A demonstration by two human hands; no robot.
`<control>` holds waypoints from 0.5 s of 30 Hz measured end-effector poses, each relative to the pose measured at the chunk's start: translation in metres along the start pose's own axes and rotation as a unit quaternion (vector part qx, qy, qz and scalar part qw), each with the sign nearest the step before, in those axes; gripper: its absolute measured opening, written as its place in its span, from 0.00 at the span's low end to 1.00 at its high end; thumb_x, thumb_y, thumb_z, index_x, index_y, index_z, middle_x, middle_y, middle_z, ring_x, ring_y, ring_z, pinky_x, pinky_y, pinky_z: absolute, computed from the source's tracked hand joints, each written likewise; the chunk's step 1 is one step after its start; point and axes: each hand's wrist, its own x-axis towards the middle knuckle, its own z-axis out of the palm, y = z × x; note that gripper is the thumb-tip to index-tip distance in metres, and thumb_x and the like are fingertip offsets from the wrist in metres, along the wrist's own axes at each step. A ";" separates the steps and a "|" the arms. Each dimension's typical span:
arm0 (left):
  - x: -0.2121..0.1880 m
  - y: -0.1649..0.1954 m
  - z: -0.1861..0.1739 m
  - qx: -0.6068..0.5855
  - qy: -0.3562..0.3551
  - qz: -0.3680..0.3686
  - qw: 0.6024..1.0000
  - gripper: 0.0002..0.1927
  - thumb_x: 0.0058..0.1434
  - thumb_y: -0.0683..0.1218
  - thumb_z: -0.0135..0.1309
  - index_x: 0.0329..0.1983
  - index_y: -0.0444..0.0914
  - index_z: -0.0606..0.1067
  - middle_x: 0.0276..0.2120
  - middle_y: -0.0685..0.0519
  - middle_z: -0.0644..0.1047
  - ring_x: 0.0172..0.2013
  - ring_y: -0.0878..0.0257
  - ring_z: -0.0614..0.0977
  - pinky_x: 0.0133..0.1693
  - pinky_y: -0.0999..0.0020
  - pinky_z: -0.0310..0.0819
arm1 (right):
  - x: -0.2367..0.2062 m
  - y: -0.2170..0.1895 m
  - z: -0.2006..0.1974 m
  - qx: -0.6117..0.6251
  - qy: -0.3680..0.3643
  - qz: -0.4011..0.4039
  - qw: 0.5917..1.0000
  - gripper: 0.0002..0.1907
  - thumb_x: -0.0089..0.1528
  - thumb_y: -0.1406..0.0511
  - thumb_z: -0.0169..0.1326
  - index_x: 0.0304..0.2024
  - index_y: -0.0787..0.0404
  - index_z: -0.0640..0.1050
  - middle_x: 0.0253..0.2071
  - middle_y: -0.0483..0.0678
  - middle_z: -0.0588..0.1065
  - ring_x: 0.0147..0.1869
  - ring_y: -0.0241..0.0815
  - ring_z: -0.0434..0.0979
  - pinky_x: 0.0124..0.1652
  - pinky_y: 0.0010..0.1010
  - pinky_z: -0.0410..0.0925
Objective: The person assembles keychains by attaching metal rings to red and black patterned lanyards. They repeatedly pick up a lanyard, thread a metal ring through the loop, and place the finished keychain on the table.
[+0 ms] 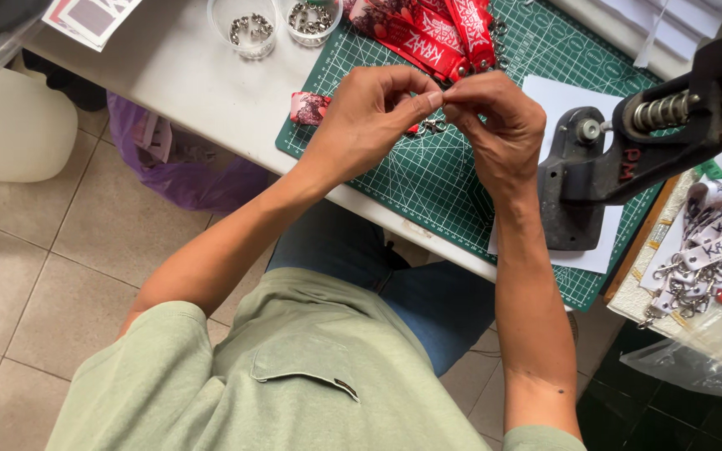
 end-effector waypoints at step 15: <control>-0.013 -0.022 -0.009 0.399 0.039 0.160 0.902 0.15 0.58 0.53 0.68 0.45 0.44 0.84 0.43 0.55 0.77 0.50 0.57 0.73 0.50 0.56 0.64 | 0.005 -0.001 0.003 -0.066 0.047 0.115 0.990 0.06 0.73 0.69 0.57 0.49 0.66 0.75 0.44 0.49 0.81 0.47 0.35 0.82 0.47 0.24 0.75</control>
